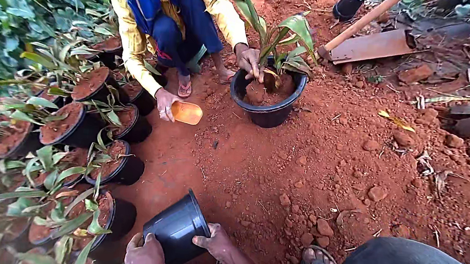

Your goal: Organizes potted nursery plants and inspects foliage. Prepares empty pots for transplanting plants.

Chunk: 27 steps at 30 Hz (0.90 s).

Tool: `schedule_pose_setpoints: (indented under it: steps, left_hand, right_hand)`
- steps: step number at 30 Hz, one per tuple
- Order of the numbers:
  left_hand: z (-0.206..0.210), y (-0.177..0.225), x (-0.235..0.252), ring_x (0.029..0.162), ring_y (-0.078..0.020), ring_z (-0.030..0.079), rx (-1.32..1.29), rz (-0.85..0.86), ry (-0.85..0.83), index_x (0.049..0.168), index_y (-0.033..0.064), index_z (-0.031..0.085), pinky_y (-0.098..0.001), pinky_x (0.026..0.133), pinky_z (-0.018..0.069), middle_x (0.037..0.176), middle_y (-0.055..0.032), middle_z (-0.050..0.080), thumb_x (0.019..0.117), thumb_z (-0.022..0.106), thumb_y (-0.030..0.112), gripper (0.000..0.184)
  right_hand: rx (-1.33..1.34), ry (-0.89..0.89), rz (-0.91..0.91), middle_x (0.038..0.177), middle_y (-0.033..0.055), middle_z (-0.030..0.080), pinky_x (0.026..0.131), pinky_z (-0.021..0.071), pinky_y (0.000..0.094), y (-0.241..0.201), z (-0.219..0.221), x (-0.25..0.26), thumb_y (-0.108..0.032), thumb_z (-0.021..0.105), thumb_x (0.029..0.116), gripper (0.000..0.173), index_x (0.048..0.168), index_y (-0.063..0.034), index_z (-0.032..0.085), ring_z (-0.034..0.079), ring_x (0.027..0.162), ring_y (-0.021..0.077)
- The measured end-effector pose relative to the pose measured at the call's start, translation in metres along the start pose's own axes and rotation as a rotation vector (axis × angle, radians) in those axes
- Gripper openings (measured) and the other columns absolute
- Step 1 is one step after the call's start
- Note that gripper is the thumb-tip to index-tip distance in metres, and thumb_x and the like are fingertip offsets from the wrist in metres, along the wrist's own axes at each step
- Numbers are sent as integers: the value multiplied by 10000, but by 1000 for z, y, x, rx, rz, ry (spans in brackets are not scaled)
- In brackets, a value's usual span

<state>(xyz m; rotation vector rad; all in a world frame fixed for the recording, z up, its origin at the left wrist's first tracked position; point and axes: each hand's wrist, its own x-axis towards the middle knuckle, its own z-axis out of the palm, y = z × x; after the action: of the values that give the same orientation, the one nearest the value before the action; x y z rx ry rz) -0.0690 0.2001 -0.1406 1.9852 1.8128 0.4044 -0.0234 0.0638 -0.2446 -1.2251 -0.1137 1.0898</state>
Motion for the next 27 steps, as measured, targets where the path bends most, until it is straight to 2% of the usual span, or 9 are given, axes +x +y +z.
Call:
schedule_pose_setpoints:
  steps: [6,11,18,22,27]
  left_hand:
    - [6,22,-13,1239,-372,616,-40,204,-58,1282,-6,668,-580,1068,433,1256,-206,691,993,617,74,304]
    - [6,39,-16,1191,-331,649,-70,327,-97,1275,-17,672,-531,1056,457,1229,-196,704,984,632,54,302]
    - [24,33,-15,1223,-386,600,116,339,-264,1352,-32,612,-540,1082,429,1303,-264,629,958,686,81,416]
    - [19,36,-17,1188,-356,631,-15,351,-202,1299,-21,655,-529,1049,458,1261,-234,667,963,653,33,340]
    - [-4,58,-15,1169,-336,649,-81,471,-136,1288,-27,663,-502,1035,482,1253,-231,673,975,620,16,319]
  right_hand:
    - [291,81,29,1105,97,716,917,579,345,8,-20,1,-126,745,923,365,1250,-18,626,703,992,154]
    - [546,115,52,1149,141,709,944,583,375,10,-21,0,-63,720,932,412,1309,7,569,707,1035,204]
    - [437,225,80,1160,128,702,937,570,354,15,-39,10,-91,754,914,435,1312,-16,595,695,1037,183]
    - [481,220,54,1184,132,699,947,576,358,13,-33,8,-91,753,909,471,1340,-23,576,698,1055,189]
    - [659,145,62,1184,166,689,944,582,408,-3,-8,11,-70,694,958,449,1370,-6,525,700,1054,235]
